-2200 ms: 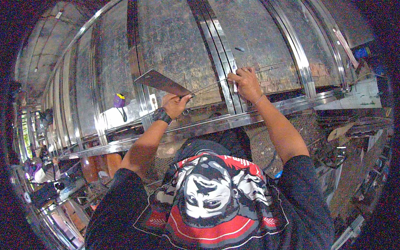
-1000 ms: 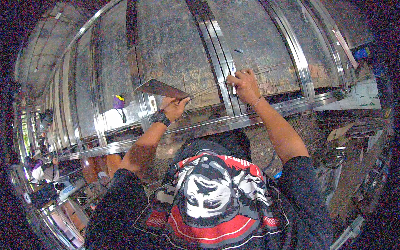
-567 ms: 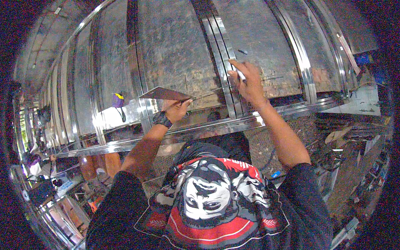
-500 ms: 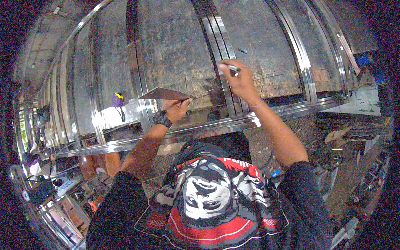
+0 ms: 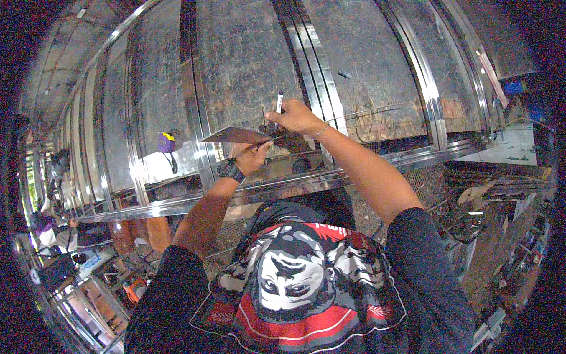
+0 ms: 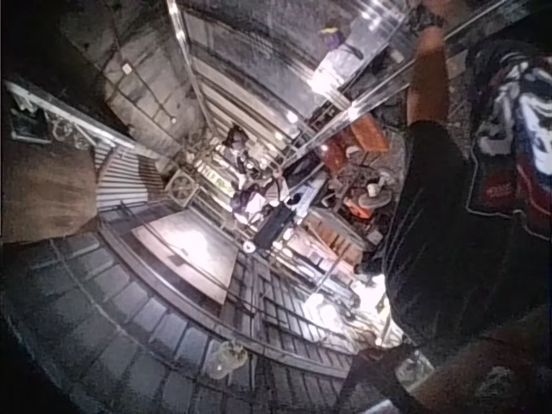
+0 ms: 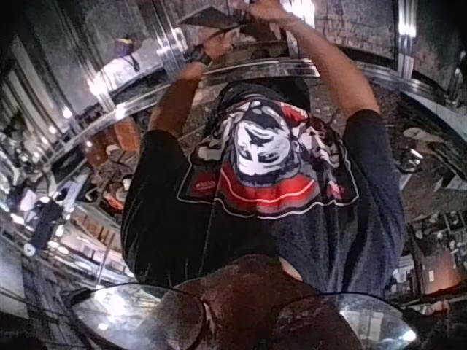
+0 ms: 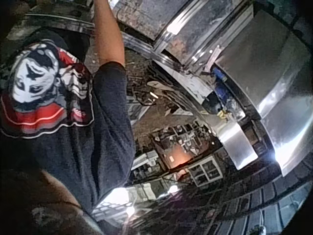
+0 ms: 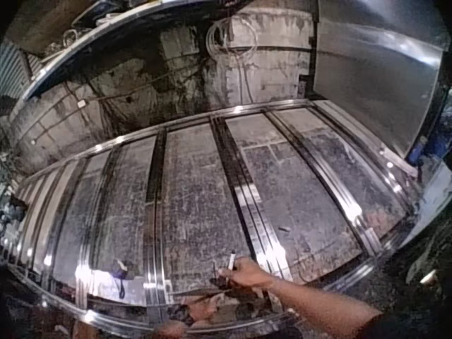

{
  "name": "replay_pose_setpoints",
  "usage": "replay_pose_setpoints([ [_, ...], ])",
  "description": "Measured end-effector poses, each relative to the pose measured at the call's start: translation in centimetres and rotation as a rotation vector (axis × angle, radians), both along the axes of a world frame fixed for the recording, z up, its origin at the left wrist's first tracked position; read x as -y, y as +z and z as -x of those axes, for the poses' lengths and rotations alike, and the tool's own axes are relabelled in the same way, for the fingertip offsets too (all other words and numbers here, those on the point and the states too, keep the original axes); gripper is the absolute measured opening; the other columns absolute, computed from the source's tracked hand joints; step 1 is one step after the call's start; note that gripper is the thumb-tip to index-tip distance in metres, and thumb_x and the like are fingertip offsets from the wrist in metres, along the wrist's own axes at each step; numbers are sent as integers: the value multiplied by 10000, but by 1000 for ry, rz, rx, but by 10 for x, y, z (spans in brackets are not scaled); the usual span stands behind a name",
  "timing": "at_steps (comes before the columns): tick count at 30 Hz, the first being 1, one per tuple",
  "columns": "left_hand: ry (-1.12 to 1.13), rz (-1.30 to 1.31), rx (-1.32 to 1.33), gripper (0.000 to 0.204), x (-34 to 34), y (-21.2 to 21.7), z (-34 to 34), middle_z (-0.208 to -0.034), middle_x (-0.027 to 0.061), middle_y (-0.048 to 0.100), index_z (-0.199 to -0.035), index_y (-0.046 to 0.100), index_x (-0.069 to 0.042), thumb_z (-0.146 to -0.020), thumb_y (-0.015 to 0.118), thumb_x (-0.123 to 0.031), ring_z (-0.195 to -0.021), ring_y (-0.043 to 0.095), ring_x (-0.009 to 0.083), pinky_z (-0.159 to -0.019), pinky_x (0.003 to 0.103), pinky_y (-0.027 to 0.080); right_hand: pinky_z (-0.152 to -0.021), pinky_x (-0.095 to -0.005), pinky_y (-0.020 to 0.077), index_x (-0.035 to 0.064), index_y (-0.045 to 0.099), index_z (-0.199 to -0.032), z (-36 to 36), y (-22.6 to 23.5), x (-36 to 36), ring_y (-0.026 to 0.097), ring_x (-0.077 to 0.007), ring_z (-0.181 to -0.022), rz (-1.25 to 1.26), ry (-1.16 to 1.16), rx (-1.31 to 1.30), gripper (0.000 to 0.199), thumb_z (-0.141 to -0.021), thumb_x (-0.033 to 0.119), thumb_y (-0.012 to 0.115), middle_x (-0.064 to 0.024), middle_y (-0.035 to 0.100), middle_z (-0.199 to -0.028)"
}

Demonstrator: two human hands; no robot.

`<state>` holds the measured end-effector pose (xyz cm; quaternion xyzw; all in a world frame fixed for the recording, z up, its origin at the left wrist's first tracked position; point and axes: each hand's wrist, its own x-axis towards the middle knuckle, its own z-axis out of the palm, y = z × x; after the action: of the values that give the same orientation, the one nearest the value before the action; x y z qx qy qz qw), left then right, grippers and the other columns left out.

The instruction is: The person uses a metal square and a marker to draw straight lines along the edges of metal frame pieces on a workbench. After marking, the person picks up a long metal bar and walks through the workshop.

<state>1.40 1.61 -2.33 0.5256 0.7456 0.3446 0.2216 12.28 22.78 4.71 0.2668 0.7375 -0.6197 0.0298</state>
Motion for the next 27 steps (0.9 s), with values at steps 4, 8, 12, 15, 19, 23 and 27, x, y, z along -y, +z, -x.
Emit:
replay_pose_setpoints([
  [4, 5, 49, -1, 204, 0, 9, 0, -860, 128, 761, -1006, 784, -83, -958, 676, -248, -743, 716, 275, -671, 391, 547, -524, -312, 452, 0, 695, -818, 1, -1, 4, 593, -124, -577, 8, -11, 10, 439, -953, 416, 738, -33, 634, -654],
  [8, 24, 55, -66, 212, -3, 31, -4, -850, 107, 745, -1044, 779, -187, -954, 635, -314, -755, 710, 338, -667, 434, 558, -528, -323, 450, -3, 687, -794, 2, -9, 2, 596, -127, -579, -52, 17, 37, 464, -945, 433, 743, -40, 632, -639],
  [12, 10, 40, -99, 200, -2, 36, -2, -856, 109, 747, -1034, 780, -181, -937, 667, -315, -760, 709, 345, -667, 437, 560, -532, -336, 457, -7, 685, -793, 4, 0, 3, 600, -134, -583, -105, 64, 44, 489, -937, 456, 747, -53, 632, -633],
  [15, 1, 35, -107, 196, -3, 34, -2, -870, 114, 749, -1024, 780, -176, -933, 672, -312, -779, 711, 353, -680, 446, 564, -540, -339, 464, -10, 683, -786, 4, -2, 3, 607, -141, -588, -74, 56, 53, 499, -933, 462, 749, -59, 633, -629],
  [19, -11, 135, -107, 193, -3, 32, 0, -904, 122, 754, -1010, 782, -175, -932, 671, -311, -814, 712, 366, -709, 456, 569, -547, -329, 473, -7, 689, -824, 3, 5, 4, 616, -142, -604, -57, 66, 52, 479, -932, 455, 752, -55, 643, -662],
  [23, -12, 71, -132, 194, -5, 34, -2, -924, 124, 756, -1012, 787, -177, -925, 674, -308, -825, 714, 364, -711, 449, 571, -551, -314, 471, 1, 700, -876, 2, 0, 1, 611, -131, -620, 54, 32, 40, 437, -943, 431, 745, -45, 650, -698],
  [27, -9, 80, -133, 198, -2, 30, 0, -936, 124, 758, -1025, 788, -172, -918, 677, -296, -838, 716, 360, -718, 448, 573, -587, -359, 496, 43, 752, -891, 1, 3, -1, 636, -159, -624, 49, -4, 35, 403, -943, 441, 718, -55, 684, -693],
])
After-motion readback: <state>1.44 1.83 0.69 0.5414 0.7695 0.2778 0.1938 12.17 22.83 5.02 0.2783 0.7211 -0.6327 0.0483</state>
